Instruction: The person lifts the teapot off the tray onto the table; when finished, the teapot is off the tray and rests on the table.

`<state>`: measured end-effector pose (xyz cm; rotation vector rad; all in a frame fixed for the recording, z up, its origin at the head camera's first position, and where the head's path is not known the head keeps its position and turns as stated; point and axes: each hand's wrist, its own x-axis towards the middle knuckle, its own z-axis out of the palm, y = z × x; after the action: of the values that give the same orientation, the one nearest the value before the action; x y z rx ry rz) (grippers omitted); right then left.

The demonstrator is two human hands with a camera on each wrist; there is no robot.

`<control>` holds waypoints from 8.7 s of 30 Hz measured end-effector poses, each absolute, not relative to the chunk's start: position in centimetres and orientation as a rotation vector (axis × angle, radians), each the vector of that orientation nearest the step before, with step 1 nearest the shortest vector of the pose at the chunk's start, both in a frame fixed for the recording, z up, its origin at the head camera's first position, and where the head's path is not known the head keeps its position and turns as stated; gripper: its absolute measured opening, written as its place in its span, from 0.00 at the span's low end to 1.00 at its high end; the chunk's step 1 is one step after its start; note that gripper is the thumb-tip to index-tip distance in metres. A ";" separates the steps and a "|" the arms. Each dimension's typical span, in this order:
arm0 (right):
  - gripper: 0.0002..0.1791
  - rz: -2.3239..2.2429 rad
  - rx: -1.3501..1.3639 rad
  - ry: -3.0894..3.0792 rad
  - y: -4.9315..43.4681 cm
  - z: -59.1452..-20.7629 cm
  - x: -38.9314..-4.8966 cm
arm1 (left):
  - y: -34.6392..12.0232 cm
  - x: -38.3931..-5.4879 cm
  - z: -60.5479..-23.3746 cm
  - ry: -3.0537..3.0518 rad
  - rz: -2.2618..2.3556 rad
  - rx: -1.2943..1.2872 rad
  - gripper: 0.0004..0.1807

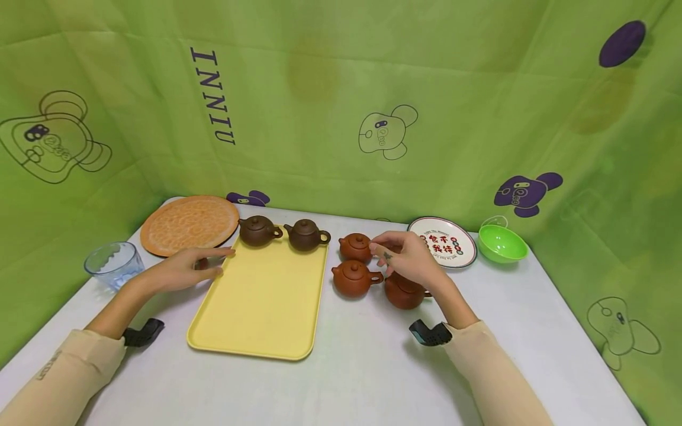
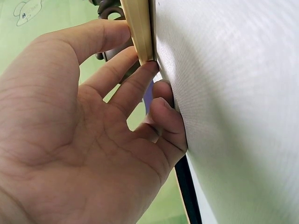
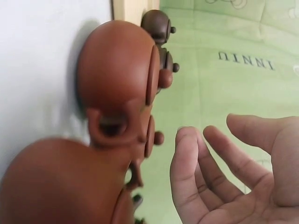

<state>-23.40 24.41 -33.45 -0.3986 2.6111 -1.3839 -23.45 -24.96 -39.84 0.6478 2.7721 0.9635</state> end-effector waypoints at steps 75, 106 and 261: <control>0.18 -1.088 -0.166 2.458 12.4 -33.5 -31.7 | -24.9 -23.5 -39.8 2.774 0.954 0.673 0.27; 0.16 -1.167 -0.167 2.453 12.7 -33.6 -31.7 | -25.3 -23.5 -40.1 2.770 0.950 0.666 0.27; 0.19 -1.096 -0.521 2.420 25.8 -35.2 -15.3 | -24.9 -23.5 -39.9 2.767 0.931 0.628 0.28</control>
<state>-15.30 25.81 -35.23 -0.5210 2.4202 -1.0960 -23.52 -24.87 -39.89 0.6280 2.7666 0.9308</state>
